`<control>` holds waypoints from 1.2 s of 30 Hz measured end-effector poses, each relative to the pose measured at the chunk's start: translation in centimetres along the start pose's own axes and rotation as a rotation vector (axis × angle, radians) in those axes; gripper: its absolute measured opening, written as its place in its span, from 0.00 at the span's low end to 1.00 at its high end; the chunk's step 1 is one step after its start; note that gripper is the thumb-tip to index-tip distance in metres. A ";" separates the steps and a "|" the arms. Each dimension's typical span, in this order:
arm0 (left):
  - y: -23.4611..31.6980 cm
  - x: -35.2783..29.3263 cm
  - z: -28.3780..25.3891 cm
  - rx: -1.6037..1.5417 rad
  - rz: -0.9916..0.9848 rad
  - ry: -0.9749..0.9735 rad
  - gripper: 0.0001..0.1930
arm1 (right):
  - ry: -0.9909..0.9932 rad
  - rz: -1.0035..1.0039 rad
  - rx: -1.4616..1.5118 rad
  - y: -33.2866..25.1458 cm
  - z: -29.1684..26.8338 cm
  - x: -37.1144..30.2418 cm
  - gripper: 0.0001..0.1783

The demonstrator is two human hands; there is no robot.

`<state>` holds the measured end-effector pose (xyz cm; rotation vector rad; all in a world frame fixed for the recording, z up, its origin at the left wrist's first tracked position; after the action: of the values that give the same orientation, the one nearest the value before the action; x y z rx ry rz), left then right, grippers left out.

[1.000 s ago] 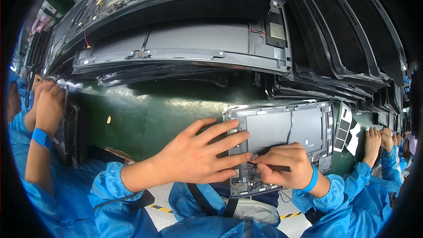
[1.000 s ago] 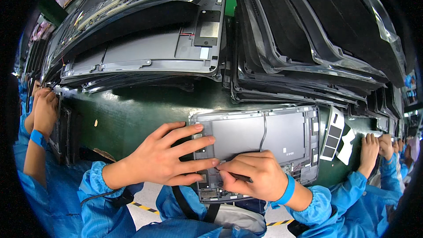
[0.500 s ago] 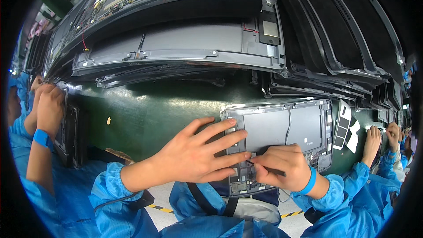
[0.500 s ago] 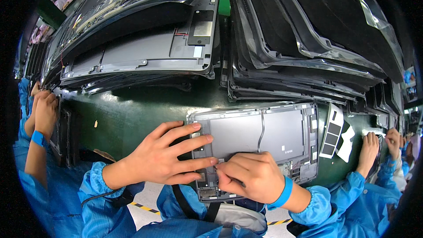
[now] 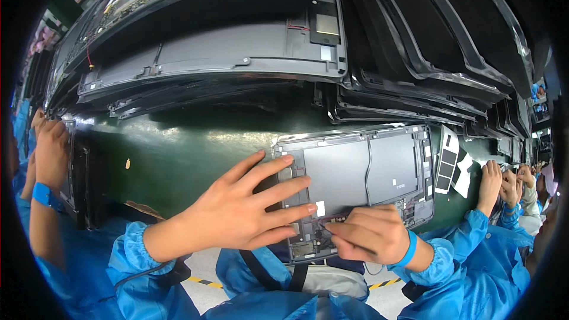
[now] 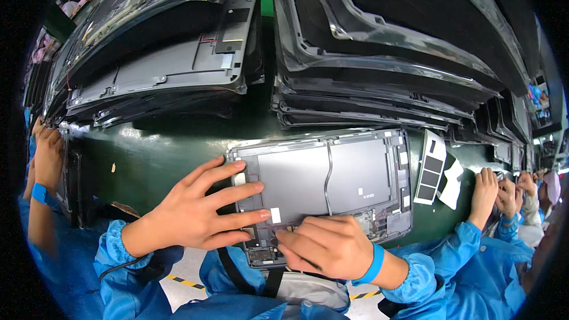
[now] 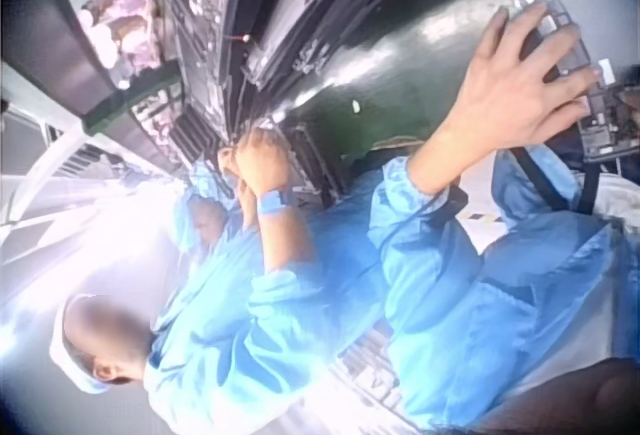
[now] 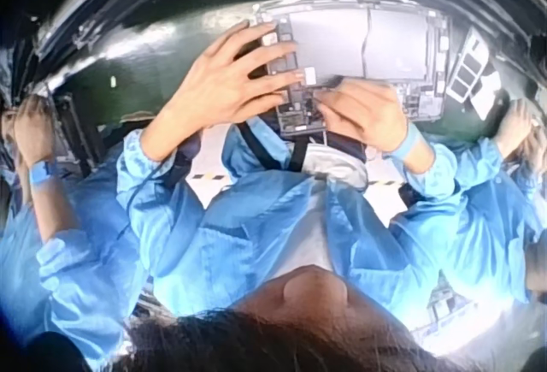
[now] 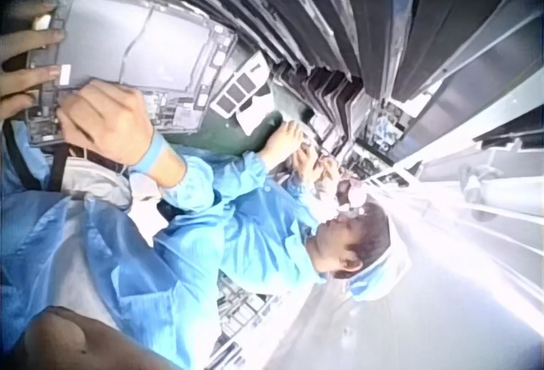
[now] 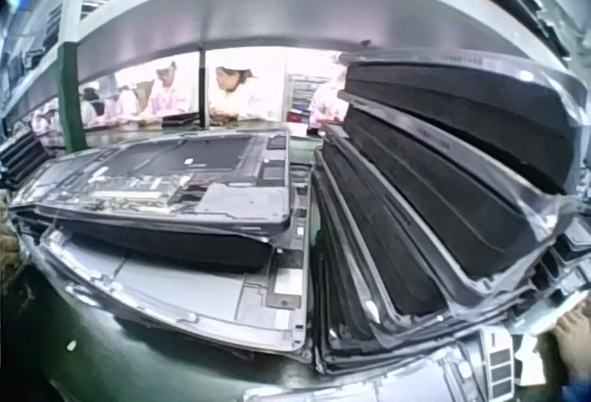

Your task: Assembling the internal components and cables of handheld electronic devices on a factory production line.

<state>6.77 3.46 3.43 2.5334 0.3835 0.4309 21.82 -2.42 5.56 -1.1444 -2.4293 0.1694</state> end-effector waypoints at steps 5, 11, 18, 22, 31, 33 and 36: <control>0.2 -0.6 0.0 -0.084 0.026 0.011 0.21 | 0.013 0.187 0.170 1.5 -0.6 -0.1 0.09; 0.3 -0.8 0.5 -0.056 0.006 -0.036 0.22 | -0.071 0.359 0.290 4.8 -1.2 -1.6 0.03; 0.1 -1.0 0.7 -0.046 0.001 -0.041 0.21 | -0.074 0.275 0.286 4.3 -0.3 -1.4 0.05; 0.1 -0.8 0.5 -0.049 0.000 -0.039 0.21 | -0.032 0.217 0.179 3.7 -0.7 -1.4 0.07; 0.1 -0.9 0.6 -0.051 -0.001 -0.032 0.20 | 0.020 0.215 0.154 3.4 -0.9 -1.8 0.07; 0.1 -0.9 0.7 -0.060 0.002 -0.032 0.20 | 0.019 0.215 0.175 3.4 -0.9 -1.8 0.07; 0.2 -0.8 0.5 -0.061 0.001 -0.025 0.20 | 0.007 0.172 0.106 3.0 -1.0 -1.4 0.07</control>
<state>6.25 2.84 2.98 2.4779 0.3550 0.4045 25.13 -1.66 5.08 -1.3026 -2.2844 0.3429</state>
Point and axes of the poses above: each hand's wrist, its own x-axis towards the middle knuckle, its own z-axis out of the palm, y = z × x, the point moved 7 cm from there along x, towards the middle knuckle, and after that the axes turned 15 degrees about -x, right-handed, at the moved point
